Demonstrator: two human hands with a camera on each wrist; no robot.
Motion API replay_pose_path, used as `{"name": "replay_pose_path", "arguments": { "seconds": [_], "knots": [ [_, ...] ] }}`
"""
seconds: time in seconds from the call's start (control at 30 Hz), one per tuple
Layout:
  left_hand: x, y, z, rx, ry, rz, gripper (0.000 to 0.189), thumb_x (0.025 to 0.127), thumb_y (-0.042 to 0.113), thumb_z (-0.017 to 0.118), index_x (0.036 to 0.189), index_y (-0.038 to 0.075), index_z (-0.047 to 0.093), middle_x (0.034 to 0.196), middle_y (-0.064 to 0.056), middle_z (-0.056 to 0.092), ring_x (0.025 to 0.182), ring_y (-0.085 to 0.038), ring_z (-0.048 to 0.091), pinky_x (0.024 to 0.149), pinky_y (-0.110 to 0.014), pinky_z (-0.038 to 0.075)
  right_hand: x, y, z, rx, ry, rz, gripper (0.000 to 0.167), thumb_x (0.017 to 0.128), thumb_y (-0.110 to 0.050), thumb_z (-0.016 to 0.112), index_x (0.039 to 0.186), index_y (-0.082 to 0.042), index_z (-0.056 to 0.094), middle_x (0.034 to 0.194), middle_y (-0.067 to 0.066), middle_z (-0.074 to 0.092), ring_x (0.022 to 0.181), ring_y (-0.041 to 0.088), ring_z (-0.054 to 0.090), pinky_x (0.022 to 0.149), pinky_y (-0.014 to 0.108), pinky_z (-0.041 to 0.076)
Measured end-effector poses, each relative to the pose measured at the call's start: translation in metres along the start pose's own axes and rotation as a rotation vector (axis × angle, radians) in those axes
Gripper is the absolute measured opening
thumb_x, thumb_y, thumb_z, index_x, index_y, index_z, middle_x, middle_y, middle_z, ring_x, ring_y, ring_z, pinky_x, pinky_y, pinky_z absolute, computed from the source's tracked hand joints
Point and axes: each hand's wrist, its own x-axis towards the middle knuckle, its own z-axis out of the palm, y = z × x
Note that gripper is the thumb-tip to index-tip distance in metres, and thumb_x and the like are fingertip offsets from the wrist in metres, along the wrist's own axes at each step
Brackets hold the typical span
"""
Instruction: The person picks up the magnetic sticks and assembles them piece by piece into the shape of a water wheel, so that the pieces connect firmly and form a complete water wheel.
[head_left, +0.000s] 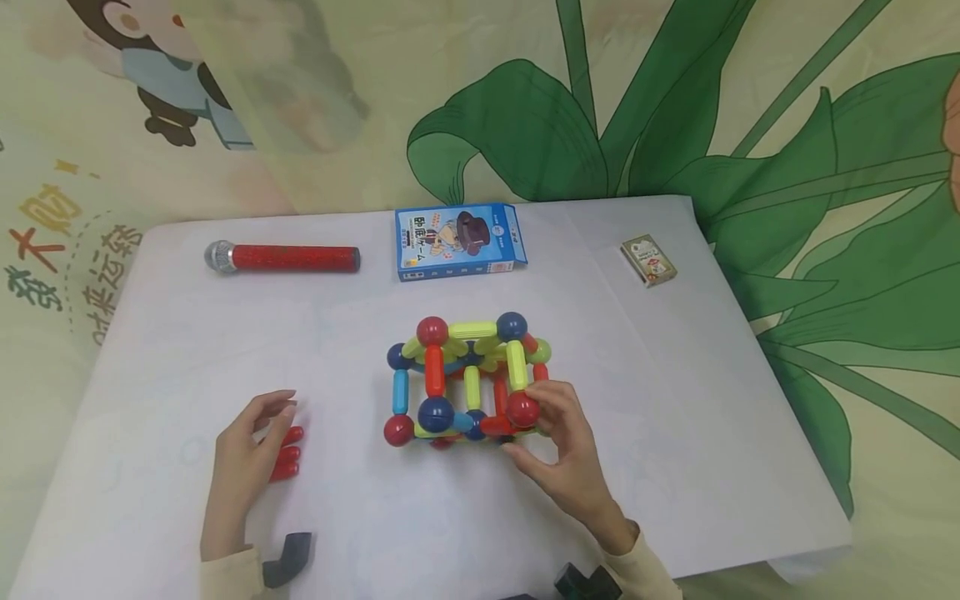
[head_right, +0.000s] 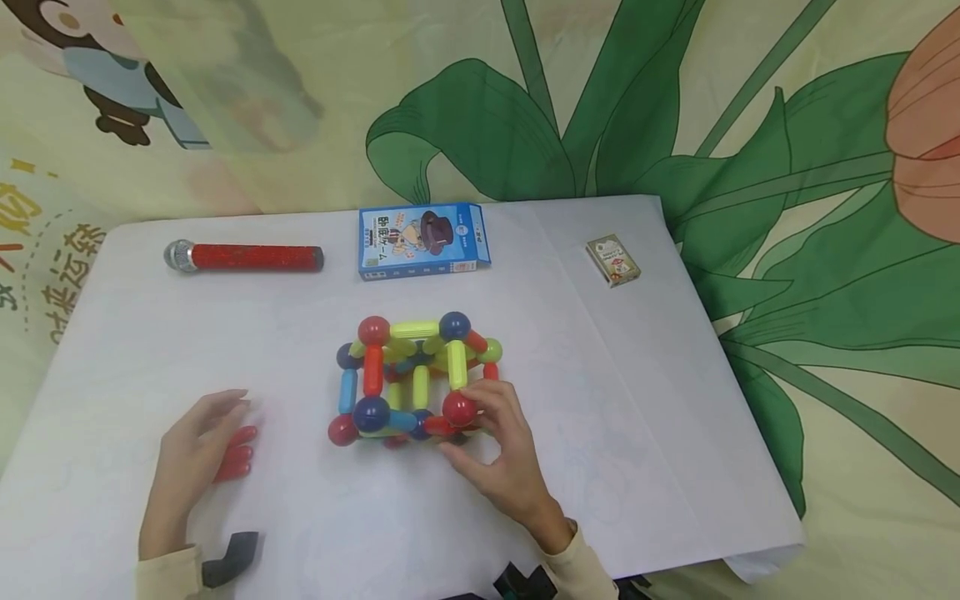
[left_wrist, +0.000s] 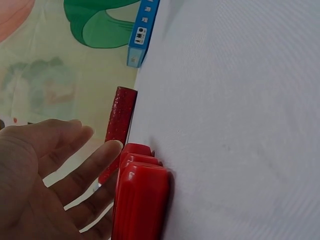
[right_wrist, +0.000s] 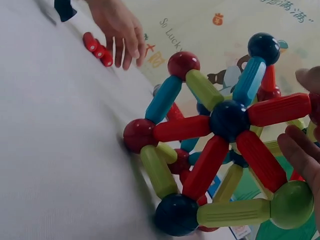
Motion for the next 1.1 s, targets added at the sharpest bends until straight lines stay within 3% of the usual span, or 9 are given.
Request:
{"name": "replay_pose_path", "arguments": {
  "seconds": [0.03, 0.13, 0.5, 0.67, 0.73, 0.8, 0.9, 1.0, 1.1],
  "knots": [
    [0.0, 0.0, 0.0, -0.006, 0.0, 0.001, 0.035, 0.099, 0.027, 0.051, 0.127, 0.007, 0.055, 0.118, -0.018, 0.062, 0.118, -0.036, 0.052, 0.095, -0.059, 0.044, 0.0, 0.001, 0.001, -0.021, 0.0, -0.014, 0.066, 0.068, 0.019, 0.075, 0.126, 0.007, 0.045, 0.118, 0.018, 0.046, 0.113, 0.014, 0.054, 0.089, 0.027, 0.052],
    [0.0, 0.0, 0.0, -0.017, -0.002, -0.004, 0.035, 0.099, 0.027, 0.051, 0.127, 0.007, 0.055, 0.119, -0.019, 0.061, 0.118, -0.038, 0.052, 0.094, -0.061, 0.043, 0.001, 0.002, 0.002, -0.052, 0.012, -0.036, 0.065, 0.068, 0.019, 0.074, 0.125, 0.007, 0.046, 0.116, 0.018, 0.048, 0.113, 0.013, 0.054, 0.087, 0.026, 0.053],
    [-0.003, -0.004, 0.004, 0.012, 0.036, -0.022, 0.035, 0.099, 0.031, 0.05, 0.126, 0.008, 0.056, 0.118, -0.016, 0.062, 0.113, -0.033, 0.054, 0.095, -0.059, 0.044, 0.002, 0.007, 0.006, -0.013, 0.083, -0.063, 0.06, 0.065, 0.028, 0.068, 0.118, 0.011, 0.047, 0.109, 0.018, 0.051, 0.108, 0.012, 0.058, 0.084, 0.026, 0.054],
    [-0.002, -0.004, 0.001, -0.007, 0.011, 0.0, 0.033, 0.099, 0.026, 0.053, 0.126, 0.008, 0.056, 0.117, -0.018, 0.062, 0.114, -0.037, 0.054, 0.096, -0.058, 0.043, 0.002, 0.007, 0.007, -0.034, 0.088, -0.066, 0.059, 0.066, 0.025, 0.071, 0.119, 0.01, 0.048, 0.109, 0.018, 0.051, 0.107, 0.013, 0.058, 0.084, 0.026, 0.054],
    [-0.003, -0.005, -0.002, 0.028, -0.001, 0.025, 0.033, 0.097, 0.023, 0.056, 0.127, 0.008, 0.056, 0.116, -0.016, 0.063, 0.114, -0.035, 0.055, 0.1, -0.04, 0.045, 0.002, 0.006, 0.005, -0.037, 0.079, -0.077, 0.058, 0.068, 0.02, 0.073, 0.12, 0.01, 0.047, 0.111, 0.018, 0.051, 0.108, 0.013, 0.058, 0.084, 0.026, 0.054],
    [-0.004, -0.007, -0.006, 0.066, -0.012, 0.049, 0.034, 0.094, 0.018, 0.061, 0.127, 0.009, 0.055, 0.116, -0.015, 0.064, 0.112, -0.032, 0.055, 0.096, -0.021, 0.042, 0.002, 0.005, 0.002, -0.038, 0.074, -0.092, 0.055, 0.073, 0.013, 0.073, 0.121, 0.01, 0.047, 0.112, 0.019, 0.052, 0.109, 0.014, 0.058, 0.084, 0.025, 0.054],
    [-0.008, -0.009, -0.011, 0.118, -0.037, 0.074, 0.04, 0.09, 0.011, 0.066, 0.128, 0.008, 0.055, 0.117, -0.015, 0.064, 0.11, -0.029, 0.055, 0.084, -0.013, 0.036, 0.003, 0.007, -0.008, -0.031, 0.1, -0.135, 0.046, 0.08, 0.008, 0.066, 0.121, 0.013, 0.046, 0.111, 0.023, 0.052, 0.106, 0.017, 0.059, 0.083, 0.024, 0.055],
    [-0.01, -0.012, -0.013, 0.136, -0.078, 0.062, 0.041, 0.088, 0.008, 0.066, 0.127, 0.006, 0.054, 0.118, -0.018, 0.062, 0.109, -0.033, 0.054, 0.091, -0.031, 0.043, 0.006, 0.013, -0.021, -0.047, 0.166, -0.13, 0.038, 0.083, 0.009, 0.056, 0.119, 0.015, 0.046, 0.109, 0.024, 0.053, 0.1, 0.017, 0.062, 0.081, 0.022, 0.055],
    [-0.01, -0.014, -0.013, 0.145, -0.111, 0.057, 0.037, 0.087, 0.004, 0.065, 0.124, 0.005, 0.056, 0.114, -0.021, 0.061, 0.108, -0.037, 0.053, 0.091, -0.056, 0.041, 0.011, 0.019, -0.034, -0.09, 0.237, -0.052, 0.033, 0.085, 0.014, 0.05, 0.119, 0.015, 0.047, 0.106, 0.023, 0.054, 0.094, 0.015, 0.063, 0.08, 0.02, 0.054]
  ]
}}
